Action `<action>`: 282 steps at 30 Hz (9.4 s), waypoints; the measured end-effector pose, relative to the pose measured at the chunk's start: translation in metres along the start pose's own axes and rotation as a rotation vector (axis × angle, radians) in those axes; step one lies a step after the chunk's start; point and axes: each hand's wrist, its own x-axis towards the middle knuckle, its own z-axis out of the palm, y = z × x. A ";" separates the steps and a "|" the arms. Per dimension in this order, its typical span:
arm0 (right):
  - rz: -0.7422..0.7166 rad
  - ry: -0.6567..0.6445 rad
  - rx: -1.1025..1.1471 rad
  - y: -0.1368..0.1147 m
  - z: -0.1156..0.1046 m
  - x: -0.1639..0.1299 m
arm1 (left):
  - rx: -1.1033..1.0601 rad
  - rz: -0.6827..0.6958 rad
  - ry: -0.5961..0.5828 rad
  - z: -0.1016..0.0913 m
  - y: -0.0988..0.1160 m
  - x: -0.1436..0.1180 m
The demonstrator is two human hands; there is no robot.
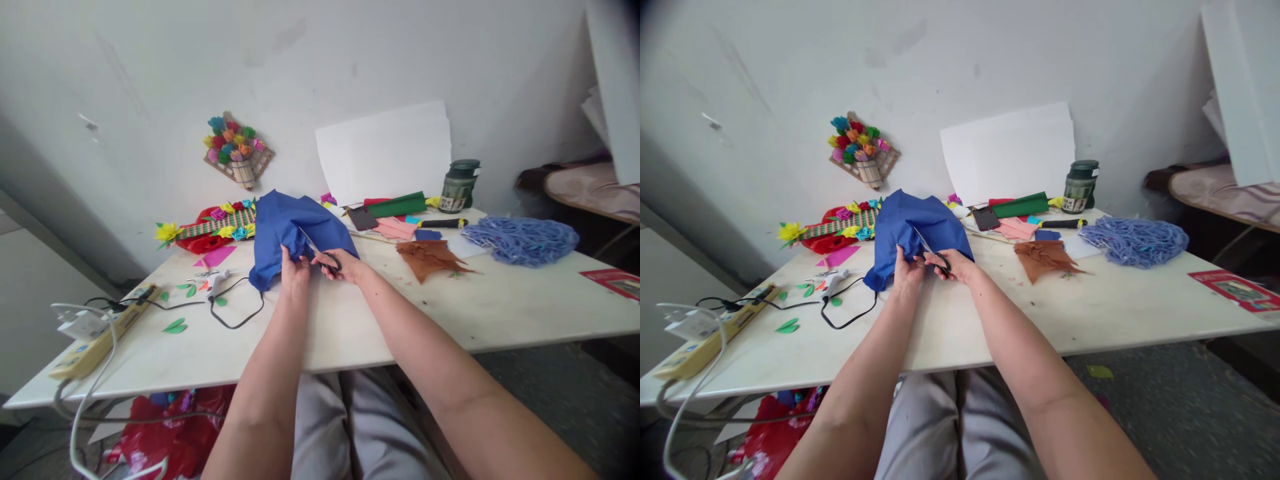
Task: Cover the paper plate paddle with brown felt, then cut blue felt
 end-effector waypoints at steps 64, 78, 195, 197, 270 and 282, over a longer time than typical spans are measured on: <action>0.002 0.149 0.044 0.009 0.008 0.005 | -0.004 0.102 0.028 0.001 -0.004 0.004; -0.100 0.399 0.116 0.003 0.014 0.007 | -0.045 0.098 -0.005 0.000 -0.007 0.005; 0.029 0.387 0.128 -0.002 0.004 0.004 | 0.165 0.214 0.039 -0.005 -0.009 0.006; 0.029 0.411 0.125 -0.002 0.006 0.005 | 0.165 0.213 0.049 -0.005 -0.009 0.005; 0.003 0.489 0.257 -0.005 -0.016 0.003 | 0.298 0.153 -0.010 -0.007 -0.011 0.000; 0.027 0.271 0.229 -0.002 -0.030 -0.003 | 0.335 0.163 -0.015 -0.011 -0.006 0.002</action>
